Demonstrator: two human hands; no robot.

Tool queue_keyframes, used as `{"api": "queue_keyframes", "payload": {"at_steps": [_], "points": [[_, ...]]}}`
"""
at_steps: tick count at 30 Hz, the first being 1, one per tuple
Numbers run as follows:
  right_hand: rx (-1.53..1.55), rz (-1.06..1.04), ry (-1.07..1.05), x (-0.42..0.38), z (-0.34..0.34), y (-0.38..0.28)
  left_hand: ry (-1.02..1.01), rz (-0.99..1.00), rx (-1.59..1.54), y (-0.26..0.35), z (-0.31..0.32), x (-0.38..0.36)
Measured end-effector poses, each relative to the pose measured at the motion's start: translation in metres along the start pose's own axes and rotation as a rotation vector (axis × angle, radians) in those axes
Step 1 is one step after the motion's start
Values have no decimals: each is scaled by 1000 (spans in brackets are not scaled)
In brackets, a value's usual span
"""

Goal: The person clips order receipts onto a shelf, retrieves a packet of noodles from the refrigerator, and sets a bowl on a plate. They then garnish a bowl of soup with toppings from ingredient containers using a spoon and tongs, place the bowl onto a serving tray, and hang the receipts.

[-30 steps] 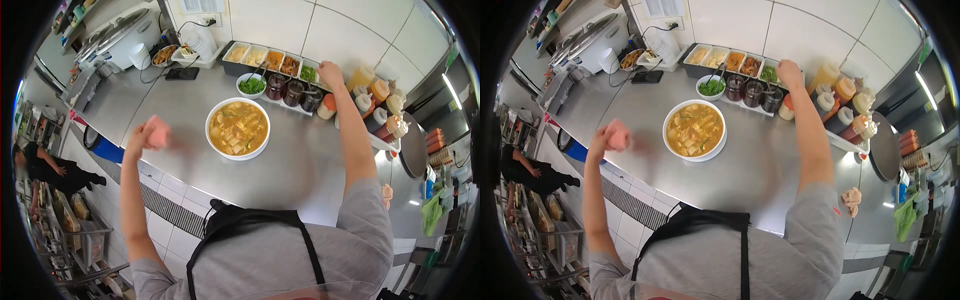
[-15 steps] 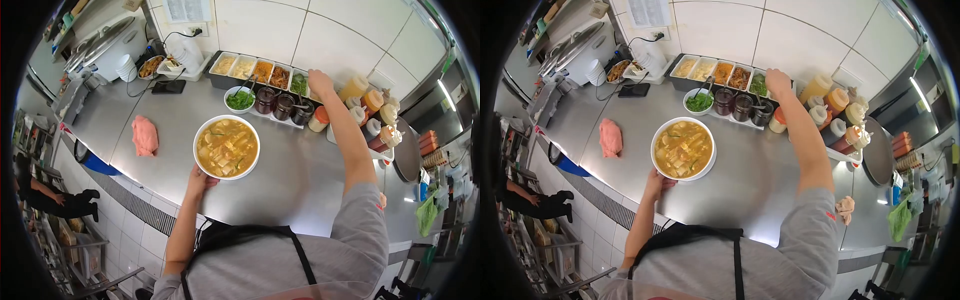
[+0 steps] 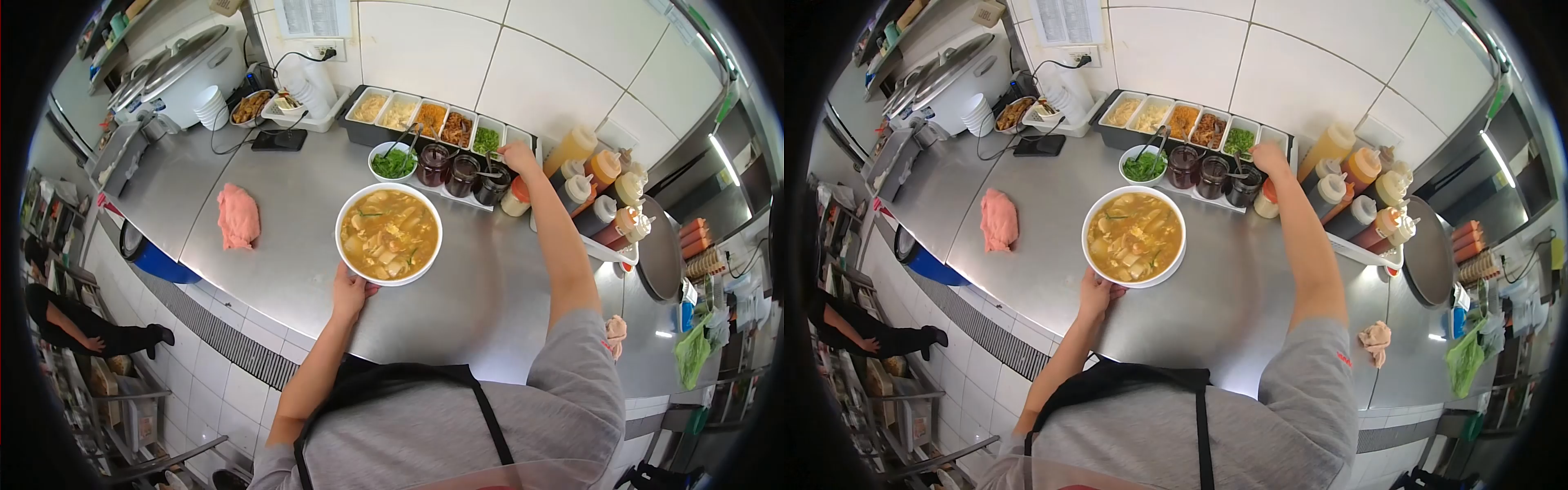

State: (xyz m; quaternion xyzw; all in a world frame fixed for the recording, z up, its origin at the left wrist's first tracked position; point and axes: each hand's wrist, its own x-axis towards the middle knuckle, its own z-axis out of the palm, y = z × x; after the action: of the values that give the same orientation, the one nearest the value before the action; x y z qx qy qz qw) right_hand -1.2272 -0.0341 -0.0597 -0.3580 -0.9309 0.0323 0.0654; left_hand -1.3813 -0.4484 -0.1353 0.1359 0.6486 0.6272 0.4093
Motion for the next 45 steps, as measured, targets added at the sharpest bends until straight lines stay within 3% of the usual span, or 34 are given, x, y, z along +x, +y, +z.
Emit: {"api": "queue_keyframes", "payload": {"at_steps": [3,5,8,12,15,17,18,20,22,25,27,29,31,36,40,43,45], "points": [[149,65,81,0,8,9,-39,18,31,-1,6,8],[580,367,20,-14,-13,-14,-65,-22,54,5,8,10],[851,514,43,-19,-15,-16,-108,-39,33,0,15,15],[931,590,105,-23,-20,-19,-113,-36,-25,0,18,16],[949,524,79,-32,-42,-24,-127,-66,20,-2,12,24],[917,423,85,-39,-58,-34,-260,-133,281,-17,-4,40],[912,429,69,-46,-68,-41,-89,-79,319,-16,0,31],[1035,318,17,-61,-86,-60,135,372,616,-23,-15,33],[1090,305,-77,-80,-94,-82,328,571,951,-4,-26,24],[1029,232,-201,-117,-102,-126,348,654,1102,0,-48,23],[860,137,-155,-129,-81,-143,361,635,1110,4,-50,19],[343,-477,397,-133,-40,-142,374,617,1121,5,-49,18],[201,-395,274,-154,-58,-173,359,682,1161,3,-48,18],[-92,-459,479,-168,-88,-198,357,671,1124,3,-52,19],[-6,-413,612,-179,-96,-197,365,699,1137,1,-52,21],[8,-374,463,-184,-51,-183,365,693,1112,0,-51,22],[330,-351,288,-178,-35,-172,353,698,1092,0,-52,22]]}}
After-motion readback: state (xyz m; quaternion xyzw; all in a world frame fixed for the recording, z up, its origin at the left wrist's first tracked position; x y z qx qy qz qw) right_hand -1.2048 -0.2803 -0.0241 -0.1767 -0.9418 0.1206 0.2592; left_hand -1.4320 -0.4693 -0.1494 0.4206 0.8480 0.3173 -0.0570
